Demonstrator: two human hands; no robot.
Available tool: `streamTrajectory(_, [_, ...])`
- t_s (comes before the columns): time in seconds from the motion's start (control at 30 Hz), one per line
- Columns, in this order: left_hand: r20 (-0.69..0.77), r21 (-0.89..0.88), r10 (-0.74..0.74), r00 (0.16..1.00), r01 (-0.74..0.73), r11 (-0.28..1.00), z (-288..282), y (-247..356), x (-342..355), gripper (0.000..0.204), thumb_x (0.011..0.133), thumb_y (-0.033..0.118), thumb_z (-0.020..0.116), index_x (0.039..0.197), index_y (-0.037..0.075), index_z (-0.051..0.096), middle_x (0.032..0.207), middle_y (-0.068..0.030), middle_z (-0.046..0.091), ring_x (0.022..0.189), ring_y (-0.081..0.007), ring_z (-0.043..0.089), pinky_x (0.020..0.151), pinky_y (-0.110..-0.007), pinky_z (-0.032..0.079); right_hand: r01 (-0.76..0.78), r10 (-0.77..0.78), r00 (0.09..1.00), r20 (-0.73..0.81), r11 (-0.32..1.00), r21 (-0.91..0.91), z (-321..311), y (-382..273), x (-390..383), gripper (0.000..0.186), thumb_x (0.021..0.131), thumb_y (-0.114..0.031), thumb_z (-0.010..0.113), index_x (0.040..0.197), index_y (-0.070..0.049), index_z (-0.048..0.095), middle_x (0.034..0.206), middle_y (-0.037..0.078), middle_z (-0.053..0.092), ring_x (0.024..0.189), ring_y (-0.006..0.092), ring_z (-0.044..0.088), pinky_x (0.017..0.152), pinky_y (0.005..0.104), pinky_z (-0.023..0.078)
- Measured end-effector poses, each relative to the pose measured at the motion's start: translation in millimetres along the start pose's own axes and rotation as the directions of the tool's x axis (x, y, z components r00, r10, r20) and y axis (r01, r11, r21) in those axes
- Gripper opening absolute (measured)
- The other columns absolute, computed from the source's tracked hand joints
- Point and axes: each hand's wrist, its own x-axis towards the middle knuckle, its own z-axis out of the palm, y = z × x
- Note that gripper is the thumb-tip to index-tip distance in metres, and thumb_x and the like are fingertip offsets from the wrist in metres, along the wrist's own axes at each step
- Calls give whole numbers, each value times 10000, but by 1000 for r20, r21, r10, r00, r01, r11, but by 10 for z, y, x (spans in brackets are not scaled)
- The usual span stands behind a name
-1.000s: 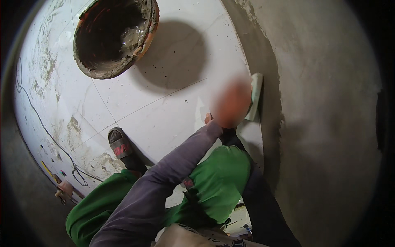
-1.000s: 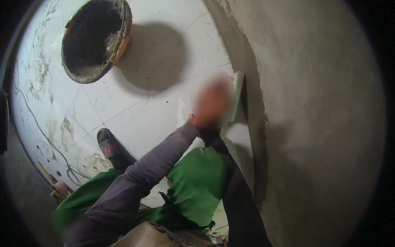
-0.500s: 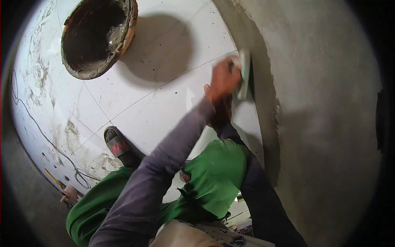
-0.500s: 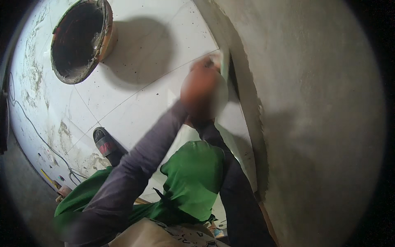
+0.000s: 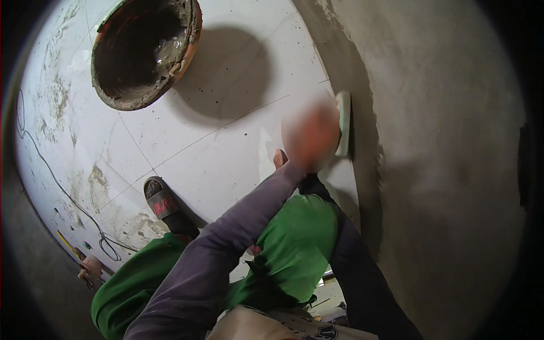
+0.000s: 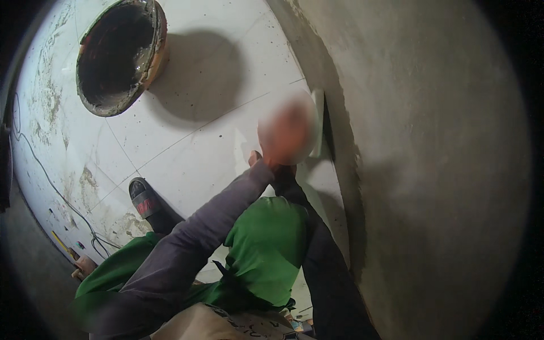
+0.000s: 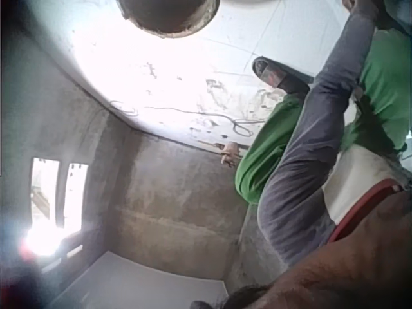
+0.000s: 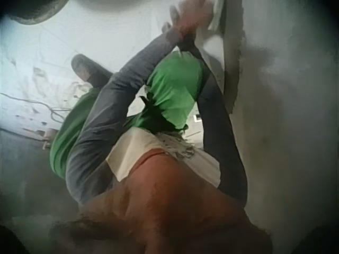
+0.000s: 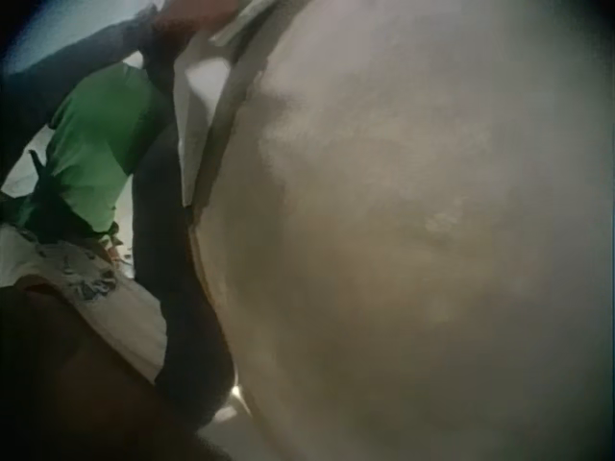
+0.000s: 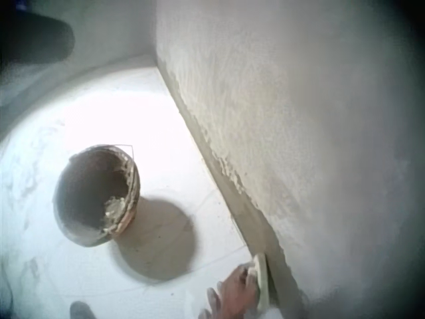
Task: The person applies grout to the joints between wall tiles using a small green spreader. They scoop grout from a bucket, spread it along the seam, and wipe away excess by hand and with the tool.
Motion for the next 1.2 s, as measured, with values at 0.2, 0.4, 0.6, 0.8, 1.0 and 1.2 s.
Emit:
streamTrajectory(0.2, [-174,-71,103,979,-117,991,-673,271,1318,344,959,243,636,1190,-5,694,943,-150,743,833,-199,687,795,-392,559,10,-14,997,76,998,56,-115,-311,164,840,828,-358,654,1565,-84,358,1658,224,255,1560,416,212,1215,673,205])
streamTrajectory(0.4, [268,64,-80,960,65,996,-403,24,548,350,946,267,638,1213,56,720,970,-184,766,923,-278,742,862,-405,563,3,-7,999,40,997,77,-63,-134,13,834,803,-351,691,1531,-78,390,1646,222,271,1540,432,246,1205,658,225])
streamTrajectory(0.6, [-178,-84,125,976,-141,986,-655,521,1363,350,955,287,633,1141,7,730,940,-171,766,841,-225,724,785,-386,565,10,-12,999,32,998,69,-131,-265,149,858,753,-318,736,1504,-75,400,1630,228,293,1536,424,263,1205,656,251])
streamTrajectory(0.8, [184,37,-93,979,87,996,-309,274,598,381,927,274,664,1210,26,722,975,-208,748,828,-251,704,837,-401,554,-78,73,995,69,995,61,12,-2,-60,637,832,-345,680,1404,-88,565,1580,207,392,1527,388,282,1224,652,212])
streamTrajectory(1.0, [-149,-23,189,970,-195,981,-894,501,1944,339,924,283,659,1079,-8,737,960,-216,763,845,-279,726,805,-409,559,5,-6,998,61,1000,8,-160,-297,168,870,865,-398,618,1619,-102,303,1684,168,250,1562,369,246,1202,635,233])
streamTrajectory(1.2, [-25,117,163,986,-159,980,-562,296,1674,313,904,230,664,1027,-48,740,822,-132,725,665,-154,613,640,-354,534,11,-10,1000,-16,998,63,-126,-169,129,838,857,-366,621,1591,-95,322,1646,198,289,1534,399,284,1172,661,262])
